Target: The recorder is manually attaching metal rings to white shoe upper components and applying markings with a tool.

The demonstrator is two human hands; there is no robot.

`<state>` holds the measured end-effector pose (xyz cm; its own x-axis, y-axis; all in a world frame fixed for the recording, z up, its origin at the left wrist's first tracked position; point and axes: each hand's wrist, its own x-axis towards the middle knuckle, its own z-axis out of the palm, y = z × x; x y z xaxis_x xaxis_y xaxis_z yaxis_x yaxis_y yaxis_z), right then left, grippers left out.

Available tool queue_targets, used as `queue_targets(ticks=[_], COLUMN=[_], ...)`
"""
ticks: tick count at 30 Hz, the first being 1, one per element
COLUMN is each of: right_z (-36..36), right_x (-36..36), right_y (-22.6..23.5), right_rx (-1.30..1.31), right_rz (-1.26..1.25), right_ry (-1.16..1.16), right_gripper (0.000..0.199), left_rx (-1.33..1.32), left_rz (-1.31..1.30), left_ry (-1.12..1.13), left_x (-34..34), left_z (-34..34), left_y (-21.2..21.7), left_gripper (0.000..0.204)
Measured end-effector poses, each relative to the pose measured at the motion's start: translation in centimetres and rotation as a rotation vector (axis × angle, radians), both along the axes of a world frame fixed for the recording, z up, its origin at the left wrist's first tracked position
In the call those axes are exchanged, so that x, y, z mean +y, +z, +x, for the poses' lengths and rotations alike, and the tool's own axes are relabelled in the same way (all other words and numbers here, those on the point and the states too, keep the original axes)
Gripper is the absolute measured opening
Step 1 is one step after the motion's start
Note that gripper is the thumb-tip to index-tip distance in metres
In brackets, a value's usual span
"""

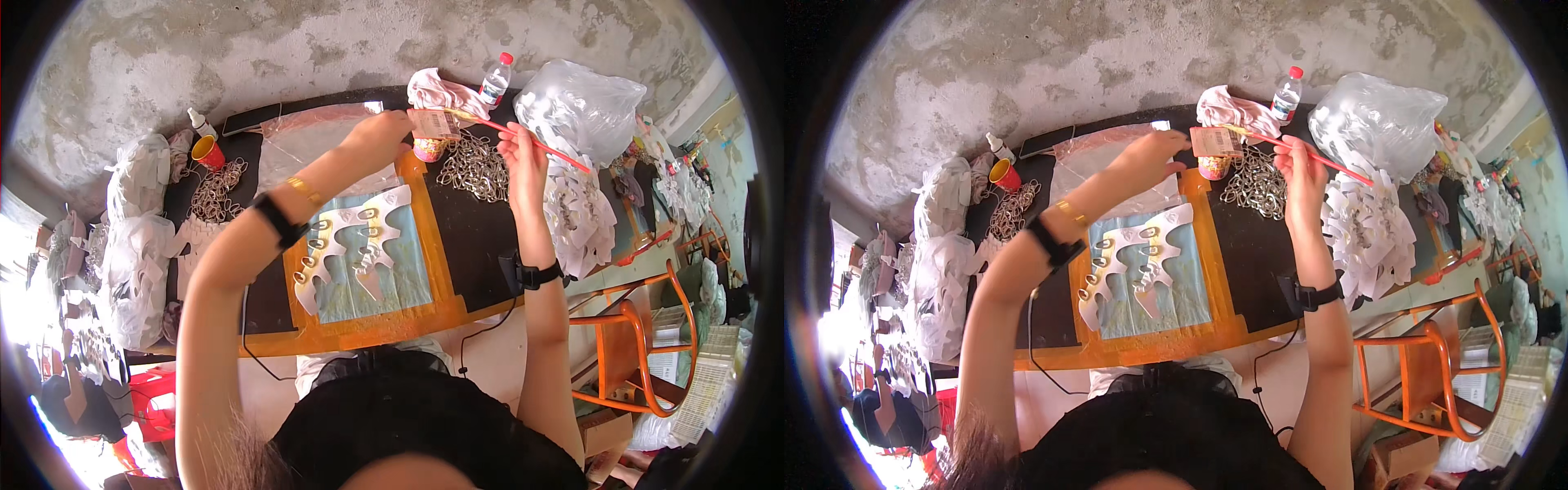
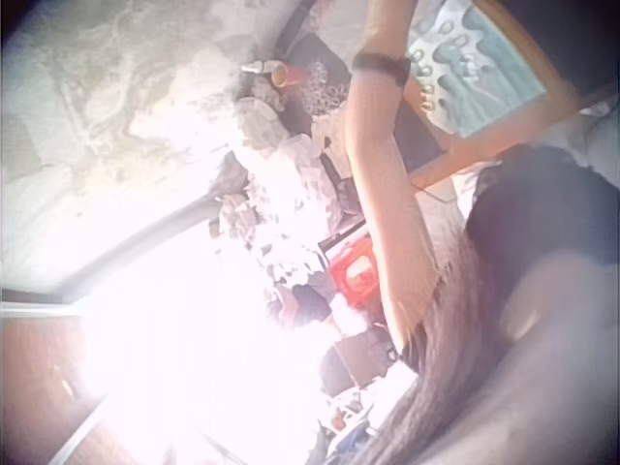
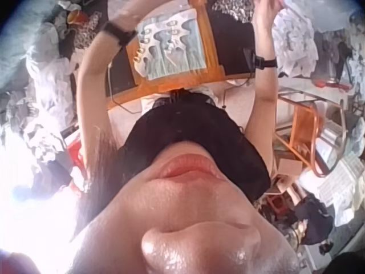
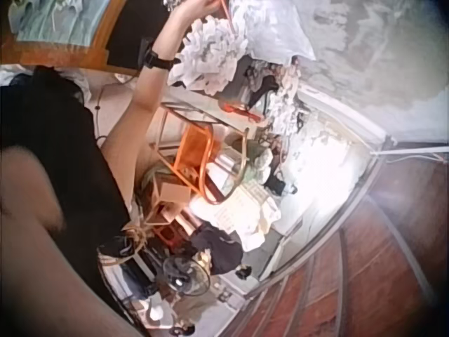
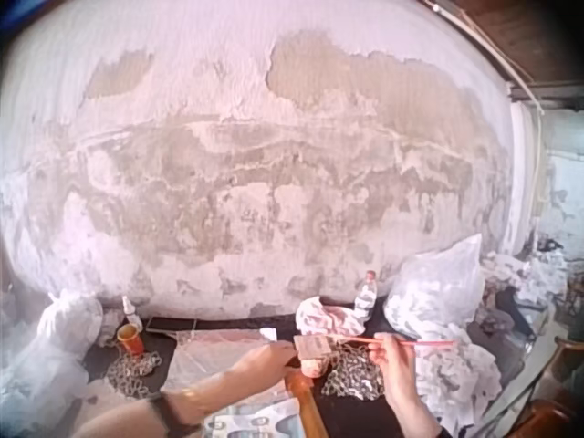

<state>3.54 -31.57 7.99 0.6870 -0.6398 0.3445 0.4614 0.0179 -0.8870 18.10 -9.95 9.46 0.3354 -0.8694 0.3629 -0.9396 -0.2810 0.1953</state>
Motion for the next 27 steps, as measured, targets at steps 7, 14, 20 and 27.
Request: queue_targets(ticks=[7,14,20,27], right_z=[-2.2,-2.2,-0.8,2.3], right_x=[-0.1,-0.4,-0.1,1.5], right_y=[-2.1,-4.2,-5.1,-6.9], right_rx=[0.103,0.156,0.091,0.116], right_rz=[0.104,0.186,0.207,0.396], right_ry=[0.054,0.092,0.097,0.229], right_gripper=[0.034,0.030,0.027,0.028], left_rx=[-0.104,-0.022,0.204,-0.022], left_rz=[0.166,0.116,0.102,0.223], left_ry=[0.088,0.051,0.119,0.131], left_x=[-5.5,-6.0,-6.3,-5.8], left_z=[3.3,3.7,4.2,3.7], left_y=[-4.8,-5.2,-4.8,-5.5], left_gripper=[0.040,0.026,0.030,0.049])
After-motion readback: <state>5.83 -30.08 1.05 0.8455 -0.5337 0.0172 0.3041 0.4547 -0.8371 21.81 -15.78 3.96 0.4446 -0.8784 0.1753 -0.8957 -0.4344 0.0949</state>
